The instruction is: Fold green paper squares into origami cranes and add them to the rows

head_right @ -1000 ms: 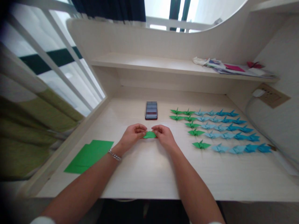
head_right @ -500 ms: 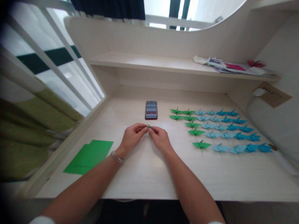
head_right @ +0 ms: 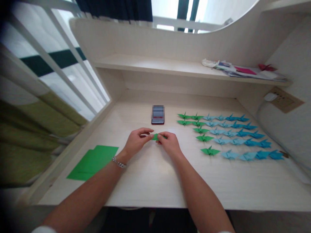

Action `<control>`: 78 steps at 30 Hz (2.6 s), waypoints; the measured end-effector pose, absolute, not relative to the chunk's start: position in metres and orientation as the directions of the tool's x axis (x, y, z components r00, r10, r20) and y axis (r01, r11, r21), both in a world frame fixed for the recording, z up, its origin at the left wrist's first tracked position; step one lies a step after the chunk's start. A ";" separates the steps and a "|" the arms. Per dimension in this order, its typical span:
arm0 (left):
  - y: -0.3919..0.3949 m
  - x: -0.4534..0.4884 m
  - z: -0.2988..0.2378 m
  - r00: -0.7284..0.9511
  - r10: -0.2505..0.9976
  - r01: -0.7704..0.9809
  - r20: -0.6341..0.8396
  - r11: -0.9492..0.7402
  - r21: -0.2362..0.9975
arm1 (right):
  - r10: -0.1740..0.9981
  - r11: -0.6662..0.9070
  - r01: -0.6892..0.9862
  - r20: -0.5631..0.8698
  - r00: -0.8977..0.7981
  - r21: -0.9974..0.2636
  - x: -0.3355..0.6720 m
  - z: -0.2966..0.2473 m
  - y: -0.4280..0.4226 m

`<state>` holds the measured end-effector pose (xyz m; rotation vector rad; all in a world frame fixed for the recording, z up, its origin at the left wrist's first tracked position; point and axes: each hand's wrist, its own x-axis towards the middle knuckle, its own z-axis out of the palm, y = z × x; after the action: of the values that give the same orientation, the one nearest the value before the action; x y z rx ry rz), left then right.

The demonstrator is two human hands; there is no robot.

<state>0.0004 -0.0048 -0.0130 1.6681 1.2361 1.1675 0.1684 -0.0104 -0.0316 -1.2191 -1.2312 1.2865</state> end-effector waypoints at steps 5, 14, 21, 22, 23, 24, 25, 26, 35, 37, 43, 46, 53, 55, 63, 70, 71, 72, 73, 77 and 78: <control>-0.004 0.005 -0.017 0.233 0.964 0.152 0.131 -0.169 0.974 | 0.992 -0.044 -0.006 -0.043 -0.117 -0.999 0.170 -0.028 -0.013; -0.005 0.005 -0.016 0.251 0.967 0.095 0.051 -0.077 0.993 | 0.997 0.047 0.126 0.038 -0.072 -0.991 0.172 -0.022 -0.015; -0.005 0.005 -0.014 0.251 0.968 0.028 0.017 -0.025 0.999 | 0.992 -0.048 -0.060 -0.041 -0.117 -0.997 0.171 -0.015 -0.018; -0.005 0.005 -0.014 0.250 0.968 0.018 0.020 -0.025 1.000 | 0.992 -0.059 -0.081 -0.049 -0.119 -0.995 0.171 -0.015 -0.019; -0.005 0.006 -0.014 0.250 0.968 0.011 0.028 -0.031 0.999 | 0.991 -0.068 -0.101 -0.056 -0.118 -0.993 0.171 -0.014 -0.019; -0.006 0.005 -0.013 0.252 0.967 0.008 0.040 -0.043 0.999 | 0.991 -0.077 -0.119 -0.063 -0.118 -0.990 0.171 -0.013 -0.019; -0.006 0.005 -0.013 0.254 0.966 0.011 0.056 -0.061 0.998 | 0.991 -0.086 -0.134 -0.070 -0.118 -0.987 0.171 -0.013 -0.019; -0.007 0.005 -0.012 0.256 0.964 0.021 0.074 -0.082 0.996 | 0.990 -0.097 -0.146 -0.080 -0.120 -0.985 0.171 -0.012 -0.019; -0.009 0.003 -0.014 0.249 0.956 0.155 0.154 -0.196 0.968 | 0.979 -0.152 -0.107 -0.135 -0.150 -0.983 0.174 -0.020 -0.016; -0.008 0.004 -0.016 0.248 0.959 0.139 0.139 -0.177 0.974 | 0.981 -0.129 -0.059 -0.119 -0.152 -0.990 0.175 -0.021 -0.015; -0.005 0.004 -0.018 0.257 0.962 0.067 0.092 -0.113 0.991 | 0.991 -0.039 0.066 -0.047 -0.126 -0.997 0.176 -0.021 -0.016; -0.005 0.005 -0.017 0.272 0.960 0.033 0.067 -0.079 0.996 | 0.992 0.001 0.130 -0.016 -0.127 -0.992 0.175 -0.019 -0.016; -0.005 0.006 -0.017 0.260 0.963 0.076 0.075 -0.098 0.992 | 0.985 0.073 0.268 0.028 -0.171 -0.961 0.175 -0.019 -0.017; -0.005 0.006 -0.018 0.260 0.962 0.085 0.077 -0.102 0.991 | 0.984 0.086 0.287 0.037 -0.172 -0.954 0.175 -0.021 -0.016; -0.008 0.009 -0.018 0.216 0.968 0.123 0.129 -0.158 0.980 | 0.985 0.028 0.231 -0.013 -0.170 -0.973 0.172 -0.028 -0.015; -0.007 0.008 -0.018 0.156 0.979 0.090 0.133 -0.148 0.985 | 0.982 -0.006 0.147 -0.034 -0.186 -0.989 0.172 -0.027 -0.014; -0.006 0.007 -0.018 0.159 0.979 0.070 0.126 -0.138 0.988 | 0.981 -0.009 0.142 -0.036 -0.189 -0.990 0.172 -0.027 -0.014; -0.005 0.007 -0.019 0.163 0.980 0.052 0.118 -0.128 0.990 | 0.980 -0.019 0.131 -0.044 -0.192 -0.991 0.172 -0.026 -0.014; -0.005 0.007 -0.019 0.165 0.980 0.038 0.112 -0.120 0.992 | 0.979 -0.031 0.114 -0.053 -0.195 -0.993 0.172 -0.026 -0.014; -0.003 0.006 -0.021 0.162 0.983 0.015 0.086 -0.089 0.996 | 0.975 -0.048 0.104 -0.070 -0.213 -0.993 0.174 -0.026 -0.014; -0.003 0.006 -0.022 0.167 0.983 0.006 0.078 -0.080 0.997 | 0.975 -0.039 0.122 -0.064 -0.213 -0.992 0.174 -0.026 -0.013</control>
<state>0.0062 -0.0026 -0.0217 1.3507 1.0547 1.1353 0.1743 -0.0134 -0.0261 -1.2242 -1.4340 1.3518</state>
